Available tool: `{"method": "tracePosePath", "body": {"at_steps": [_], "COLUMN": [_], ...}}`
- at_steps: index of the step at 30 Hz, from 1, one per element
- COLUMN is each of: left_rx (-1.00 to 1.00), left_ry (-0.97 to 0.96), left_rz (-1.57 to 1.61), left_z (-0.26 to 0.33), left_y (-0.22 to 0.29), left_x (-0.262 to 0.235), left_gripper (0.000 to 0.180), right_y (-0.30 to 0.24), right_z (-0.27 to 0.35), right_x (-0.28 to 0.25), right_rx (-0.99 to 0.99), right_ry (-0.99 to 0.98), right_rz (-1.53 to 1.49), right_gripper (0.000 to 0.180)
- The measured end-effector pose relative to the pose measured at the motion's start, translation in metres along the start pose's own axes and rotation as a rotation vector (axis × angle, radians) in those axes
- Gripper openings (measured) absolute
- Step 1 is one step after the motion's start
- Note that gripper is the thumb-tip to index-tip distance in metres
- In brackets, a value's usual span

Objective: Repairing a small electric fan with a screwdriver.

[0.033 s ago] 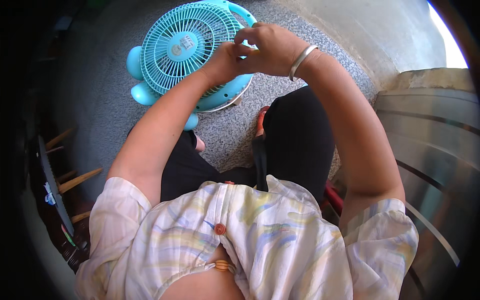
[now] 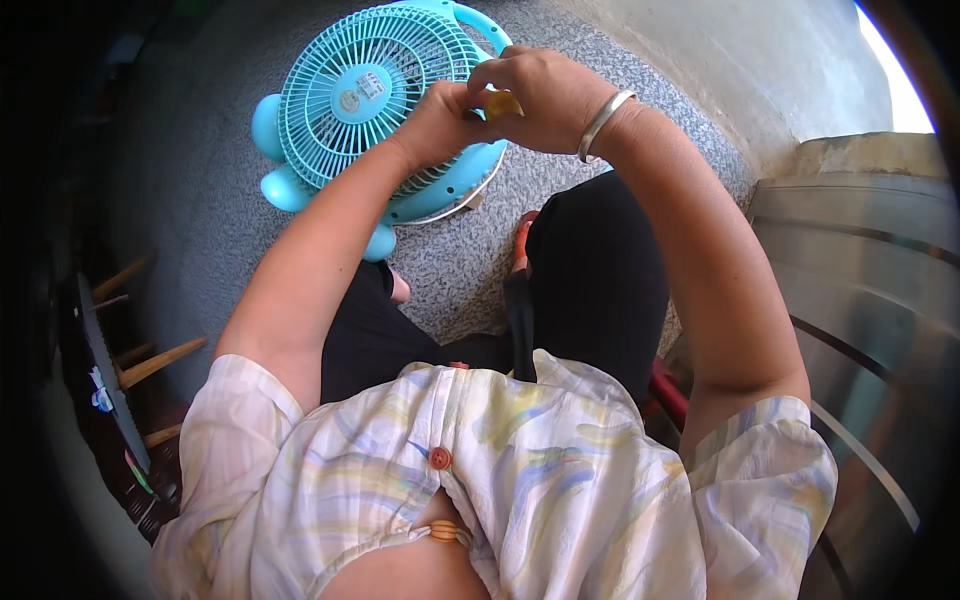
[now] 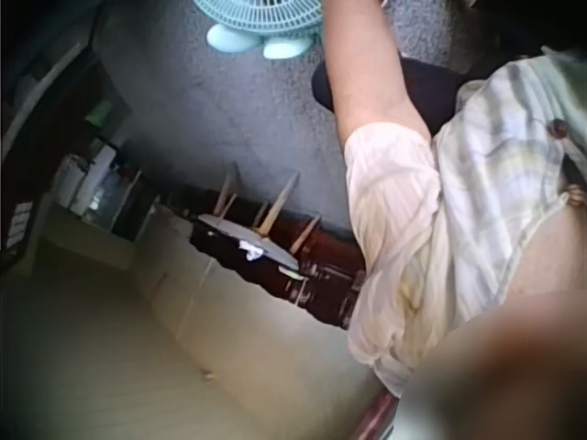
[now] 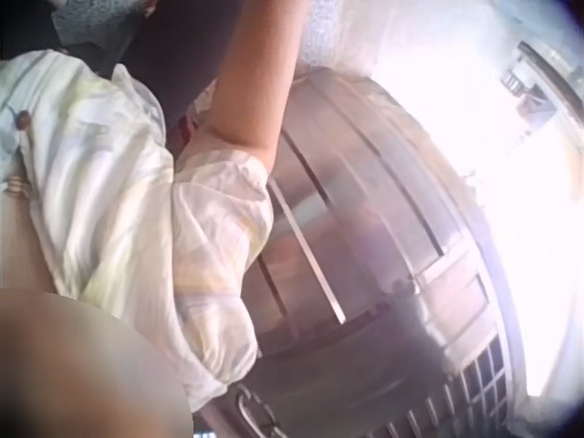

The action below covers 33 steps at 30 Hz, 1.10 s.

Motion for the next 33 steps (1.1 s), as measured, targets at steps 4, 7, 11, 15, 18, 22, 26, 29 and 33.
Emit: {"method": "tracePosePath", "body": {"at_steps": [4,7,11,15,18,22,26,29,33], "left_rx": [-0.113,-0.078,-0.051,-0.023,-0.029,-0.067,-0.060,-0.054,-0.055], "left_ry": [-0.070,-0.045,-0.043,-0.025,0.023,0.030,0.027,0.027,0.048], "left_rz": [0.181,-0.002,-0.143,-0.029,-0.008,-0.051,-0.085,-0.077,0.049], "left_z": [0.000,0.002,0.003,-0.002,0.002,0.004,0.005,0.007,0.009], "left_y": [0.000,0.001,0.008,0.003,-0.002,-0.003,-0.001,-0.002,-0.003], "left_x": [-0.009,-0.014,-0.010,-0.008,-0.008,-0.010,-0.009,-0.011,-0.011], "left_gripper": [0.024,0.026,0.024,0.028,0.022,0.020,0.020,0.021,0.013], "right_y": [0.012,-0.004,-0.005,0.000,-0.007,-0.014,-0.008,-0.012,-0.013], "right_z": [0.005,0.000,0.004,0.004,0.000,-0.004,-0.004,-0.009,-0.007], "right_x": [0.012,0.011,0.014,0.012,0.015,0.012,0.008,0.017,0.010], "right_rx": [0.019,0.158,0.077,-0.163,0.123,0.219,0.014,0.148,0.207], "right_ry": [0.093,0.040,0.193,0.235,0.160,0.106,0.105,0.082,0.060], "right_rz": [-0.050,0.047,0.128,-0.073,0.081,0.075,0.064,0.173,0.142], "right_gripper": [0.029,0.028,0.027,0.029,0.033,0.030,0.028,0.026,0.028]}}
Point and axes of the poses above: each hand's wrist, its own z-axis away from the middle knuckle, its own x-axis out of the palm, y = z × x, the point moved 2 cm from there along -z, towards the middle knuckle, and after that the axes turned 3 degrees about x, right-handed, at the moved point
